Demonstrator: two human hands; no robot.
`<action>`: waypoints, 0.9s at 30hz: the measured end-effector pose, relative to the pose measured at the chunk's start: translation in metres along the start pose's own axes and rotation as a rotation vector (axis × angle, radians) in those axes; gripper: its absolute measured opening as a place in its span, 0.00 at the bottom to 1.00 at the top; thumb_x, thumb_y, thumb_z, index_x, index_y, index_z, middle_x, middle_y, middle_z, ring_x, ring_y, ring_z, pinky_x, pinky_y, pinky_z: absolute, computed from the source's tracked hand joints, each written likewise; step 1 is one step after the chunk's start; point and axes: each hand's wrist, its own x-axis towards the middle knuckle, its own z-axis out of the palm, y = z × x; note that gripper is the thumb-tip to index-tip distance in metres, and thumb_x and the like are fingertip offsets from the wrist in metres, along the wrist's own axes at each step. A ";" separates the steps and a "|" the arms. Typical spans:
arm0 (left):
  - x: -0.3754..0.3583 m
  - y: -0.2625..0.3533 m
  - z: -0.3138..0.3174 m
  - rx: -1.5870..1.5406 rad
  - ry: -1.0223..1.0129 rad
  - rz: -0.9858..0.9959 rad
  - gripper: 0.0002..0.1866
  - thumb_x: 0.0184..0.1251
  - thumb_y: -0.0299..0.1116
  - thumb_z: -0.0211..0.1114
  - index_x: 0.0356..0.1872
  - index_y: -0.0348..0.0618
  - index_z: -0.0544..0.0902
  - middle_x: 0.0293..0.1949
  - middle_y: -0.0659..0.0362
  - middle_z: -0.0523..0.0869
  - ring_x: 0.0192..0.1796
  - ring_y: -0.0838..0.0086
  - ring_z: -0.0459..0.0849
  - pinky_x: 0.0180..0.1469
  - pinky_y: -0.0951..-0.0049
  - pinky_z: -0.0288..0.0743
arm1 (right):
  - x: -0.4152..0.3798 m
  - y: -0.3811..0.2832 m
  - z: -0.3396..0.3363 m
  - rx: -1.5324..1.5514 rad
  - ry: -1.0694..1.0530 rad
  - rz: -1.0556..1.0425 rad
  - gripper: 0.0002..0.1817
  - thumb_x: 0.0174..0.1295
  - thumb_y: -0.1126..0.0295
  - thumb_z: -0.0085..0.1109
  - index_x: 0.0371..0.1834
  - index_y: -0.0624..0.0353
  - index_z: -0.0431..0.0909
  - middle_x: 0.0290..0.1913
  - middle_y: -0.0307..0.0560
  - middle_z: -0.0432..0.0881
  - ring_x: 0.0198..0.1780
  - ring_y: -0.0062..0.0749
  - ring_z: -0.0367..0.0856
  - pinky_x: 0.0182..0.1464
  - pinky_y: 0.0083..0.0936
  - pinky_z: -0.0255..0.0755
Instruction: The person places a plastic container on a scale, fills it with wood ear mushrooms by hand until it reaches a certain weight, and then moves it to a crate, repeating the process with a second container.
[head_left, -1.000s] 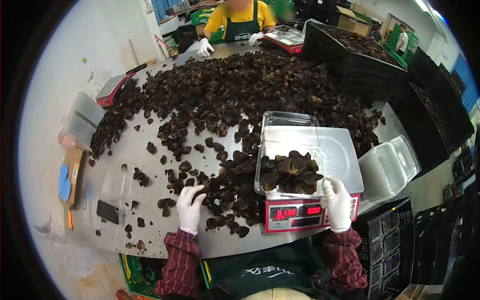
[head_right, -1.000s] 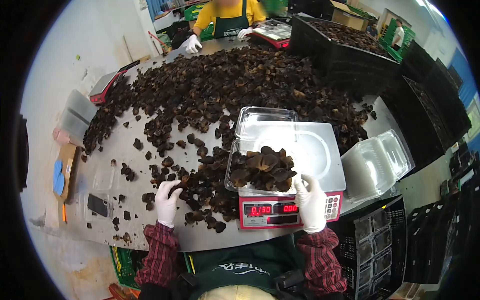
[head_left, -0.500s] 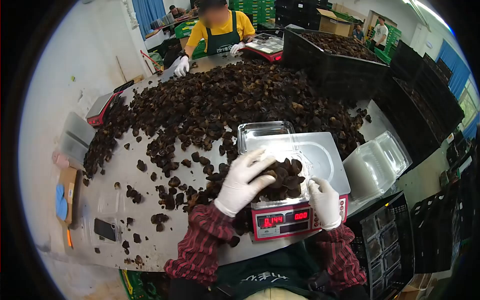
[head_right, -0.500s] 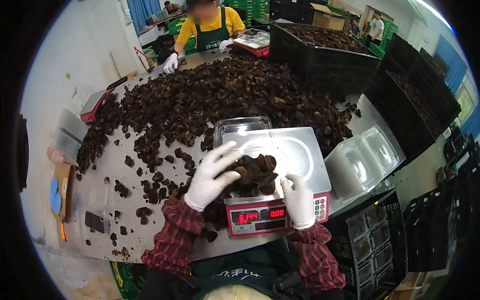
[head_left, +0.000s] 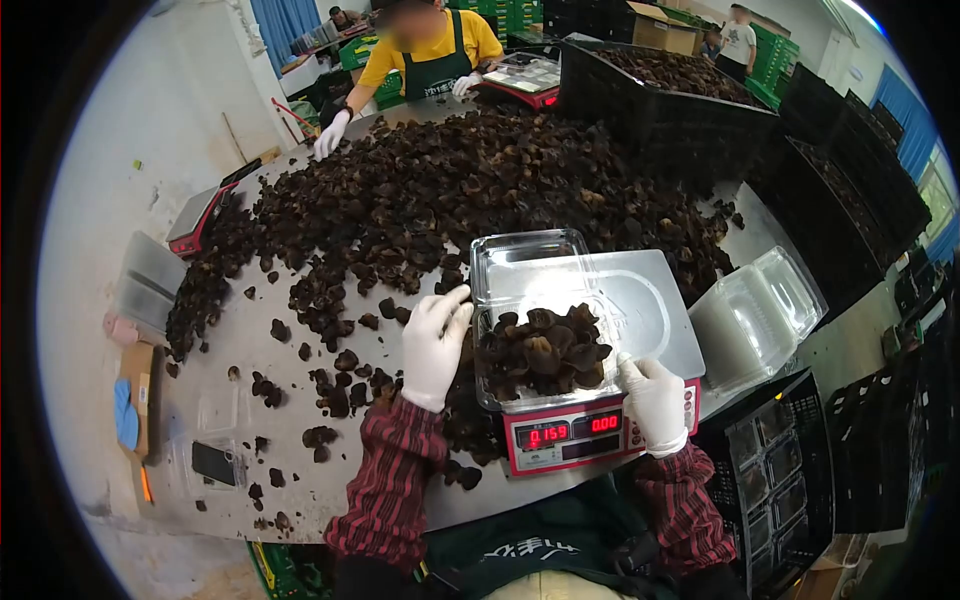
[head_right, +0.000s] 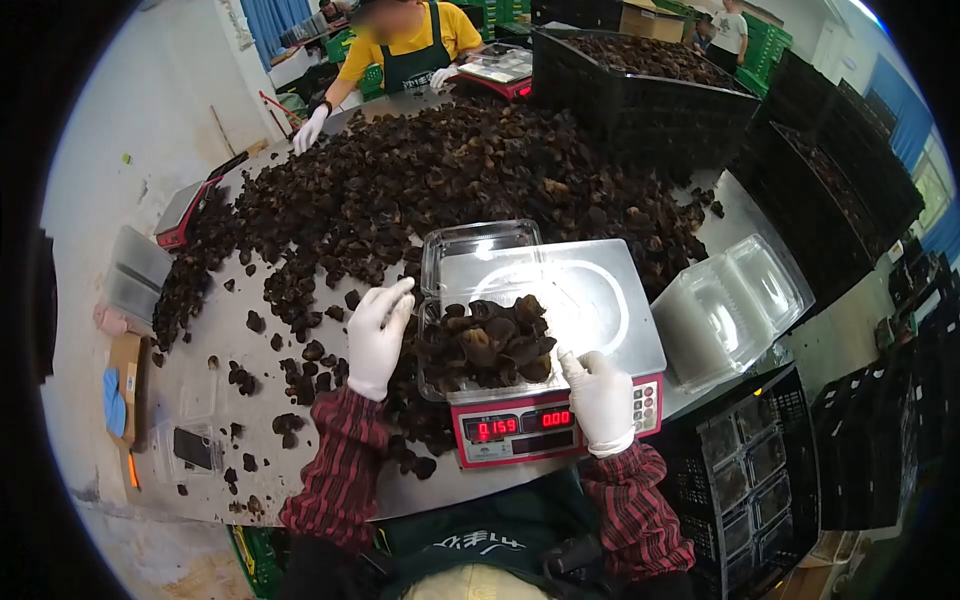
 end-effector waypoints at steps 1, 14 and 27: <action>0.006 -0.004 0.005 -0.062 -0.033 -0.131 0.13 0.62 0.30 0.64 0.47 0.42 0.83 0.37 0.55 0.82 0.40 0.66 0.80 0.44 0.70 0.73 | 0.000 -0.006 -0.002 0.110 -0.130 0.160 0.17 0.64 0.60 0.58 0.27 0.66 0.77 0.13 0.47 0.73 0.13 0.27 0.73 0.19 0.26 0.66; -0.021 -0.053 -0.033 -0.074 -0.209 -0.138 0.09 0.56 0.24 0.66 0.39 0.42 0.85 0.35 0.58 0.83 0.38 0.71 0.83 0.42 0.75 0.75 | 0.003 -0.013 -0.014 0.331 -0.035 0.357 0.16 0.67 0.62 0.55 0.33 0.66 0.80 0.23 0.39 0.79 0.14 0.15 0.66 0.18 0.15 0.58; -0.043 -0.092 0.001 -0.070 -0.038 -0.173 0.05 0.52 0.22 0.65 0.32 0.34 0.82 0.33 0.54 0.81 0.37 0.64 0.82 0.43 0.72 0.75 | -0.006 -0.013 -0.016 0.330 0.039 0.308 0.16 0.69 0.61 0.54 0.28 0.63 0.79 0.12 0.36 0.71 0.11 0.15 0.65 0.15 0.14 0.57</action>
